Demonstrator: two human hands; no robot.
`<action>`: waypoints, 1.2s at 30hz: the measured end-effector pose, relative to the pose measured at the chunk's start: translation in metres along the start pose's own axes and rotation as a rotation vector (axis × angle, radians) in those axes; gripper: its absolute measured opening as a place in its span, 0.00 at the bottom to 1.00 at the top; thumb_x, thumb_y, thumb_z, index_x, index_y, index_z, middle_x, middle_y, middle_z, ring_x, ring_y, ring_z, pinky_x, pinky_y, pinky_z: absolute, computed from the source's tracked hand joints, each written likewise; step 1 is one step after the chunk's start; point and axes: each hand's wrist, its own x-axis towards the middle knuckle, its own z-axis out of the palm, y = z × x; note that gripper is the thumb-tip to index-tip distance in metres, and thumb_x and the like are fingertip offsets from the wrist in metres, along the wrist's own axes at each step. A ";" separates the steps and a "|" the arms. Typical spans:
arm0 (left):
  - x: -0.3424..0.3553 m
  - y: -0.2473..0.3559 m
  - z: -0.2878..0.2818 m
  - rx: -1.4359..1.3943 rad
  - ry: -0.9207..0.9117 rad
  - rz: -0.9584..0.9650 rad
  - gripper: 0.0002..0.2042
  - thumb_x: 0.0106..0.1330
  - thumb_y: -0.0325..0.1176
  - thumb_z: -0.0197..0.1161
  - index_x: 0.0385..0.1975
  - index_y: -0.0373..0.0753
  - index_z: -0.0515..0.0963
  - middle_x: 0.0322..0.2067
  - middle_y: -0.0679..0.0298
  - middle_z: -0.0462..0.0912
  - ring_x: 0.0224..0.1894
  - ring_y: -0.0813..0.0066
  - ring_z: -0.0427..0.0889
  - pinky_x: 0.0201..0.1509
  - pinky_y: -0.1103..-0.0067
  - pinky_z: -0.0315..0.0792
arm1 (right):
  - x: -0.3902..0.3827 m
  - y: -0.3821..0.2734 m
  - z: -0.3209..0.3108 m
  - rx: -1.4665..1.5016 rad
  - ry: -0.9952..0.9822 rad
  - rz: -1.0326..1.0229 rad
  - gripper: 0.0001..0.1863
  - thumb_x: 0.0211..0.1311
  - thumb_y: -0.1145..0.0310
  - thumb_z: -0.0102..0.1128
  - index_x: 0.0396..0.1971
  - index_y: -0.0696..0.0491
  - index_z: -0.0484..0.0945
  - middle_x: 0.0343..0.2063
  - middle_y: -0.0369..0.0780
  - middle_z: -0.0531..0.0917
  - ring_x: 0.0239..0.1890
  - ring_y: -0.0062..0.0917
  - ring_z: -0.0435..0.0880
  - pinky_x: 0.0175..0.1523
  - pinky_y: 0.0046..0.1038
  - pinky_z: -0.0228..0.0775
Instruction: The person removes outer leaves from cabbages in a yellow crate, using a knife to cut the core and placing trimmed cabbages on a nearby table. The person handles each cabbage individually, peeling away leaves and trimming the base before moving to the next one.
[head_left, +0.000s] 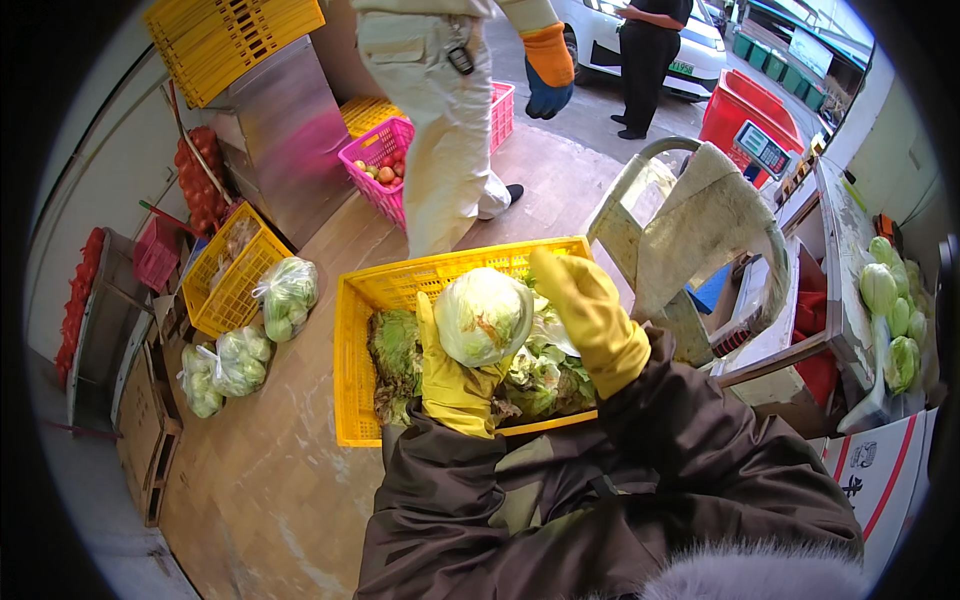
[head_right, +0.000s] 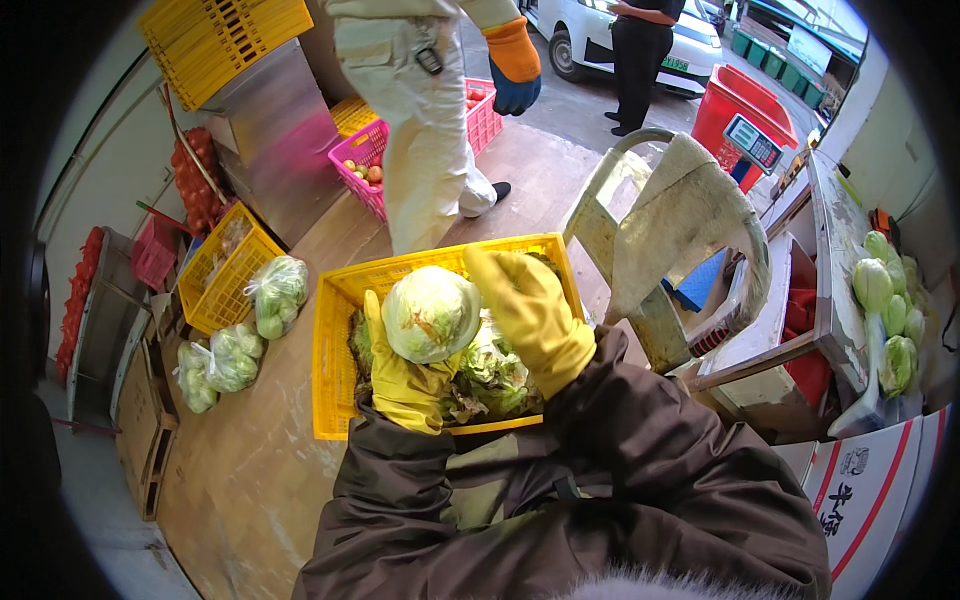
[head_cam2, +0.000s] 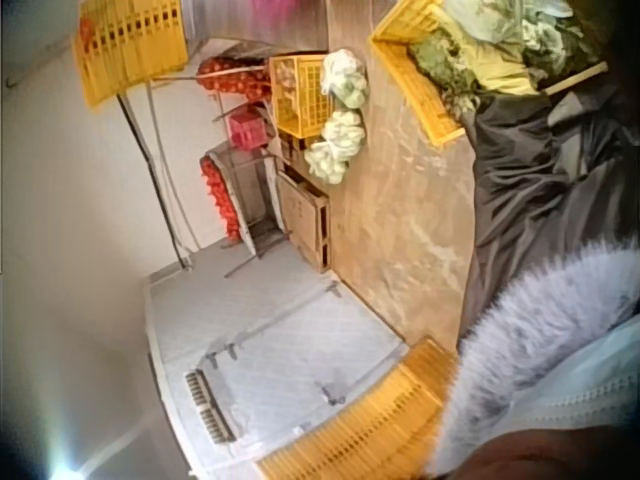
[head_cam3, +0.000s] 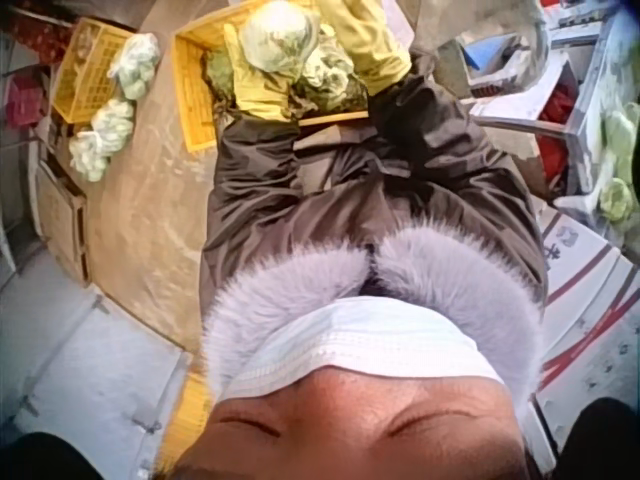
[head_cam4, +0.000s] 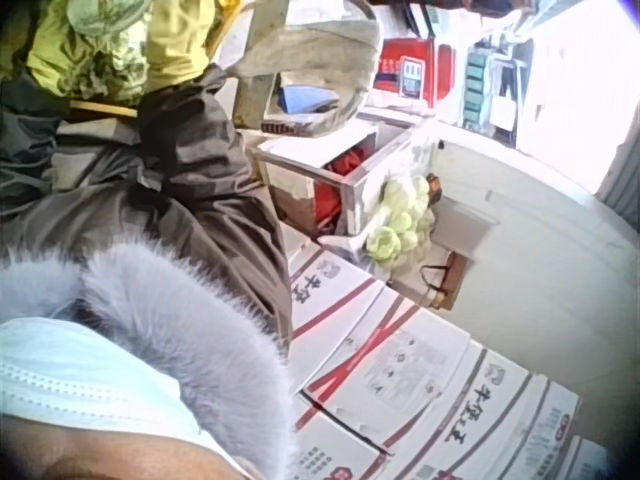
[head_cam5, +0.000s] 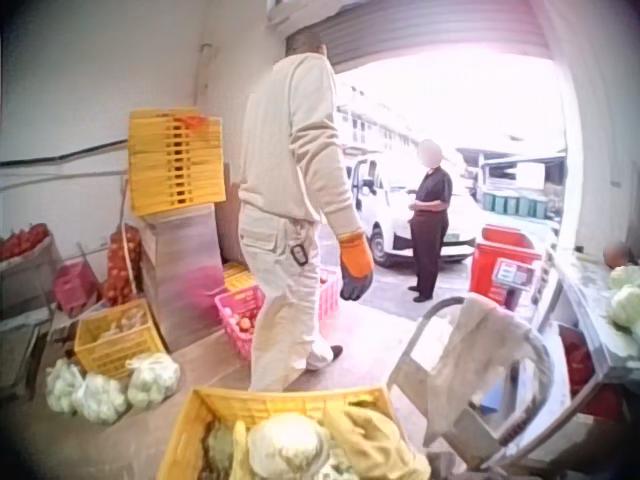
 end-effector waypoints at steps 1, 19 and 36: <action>0.000 -0.001 0.000 0.009 -0.004 0.001 0.34 0.69 0.64 0.54 0.62 0.40 0.71 0.60 0.54 0.76 0.61 0.57 0.76 0.66 0.60 0.72 | 0.000 -0.012 -0.002 -0.015 -0.065 -0.079 0.25 0.60 0.79 0.65 0.59 0.59 0.73 0.46 0.50 0.80 0.43 0.38 0.84 0.47 0.33 0.80; -0.003 -0.005 -0.001 0.095 0.091 -0.021 0.38 0.63 0.70 0.55 0.63 0.44 0.70 0.60 0.59 0.76 0.58 0.59 0.78 0.58 0.59 0.77 | 0.015 -0.036 0.016 0.538 0.029 0.097 0.07 0.56 0.84 0.60 0.35 0.62 0.76 0.34 0.45 0.79 0.34 0.37 0.83 0.35 0.32 0.77; -0.005 0.007 0.003 0.121 0.161 0.052 0.31 0.67 0.61 0.60 0.57 0.40 0.75 0.57 0.57 0.79 0.58 0.58 0.79 0.62 0.59 0.76 | -0.020 0.032 0.000 0.570 -0.021 0.869 0.10 0.70 0.72 0.55 0.28 0.59 0.79 0.22 0.31 0.78 0.27 0.13 0.72 0.29 0.21 0.64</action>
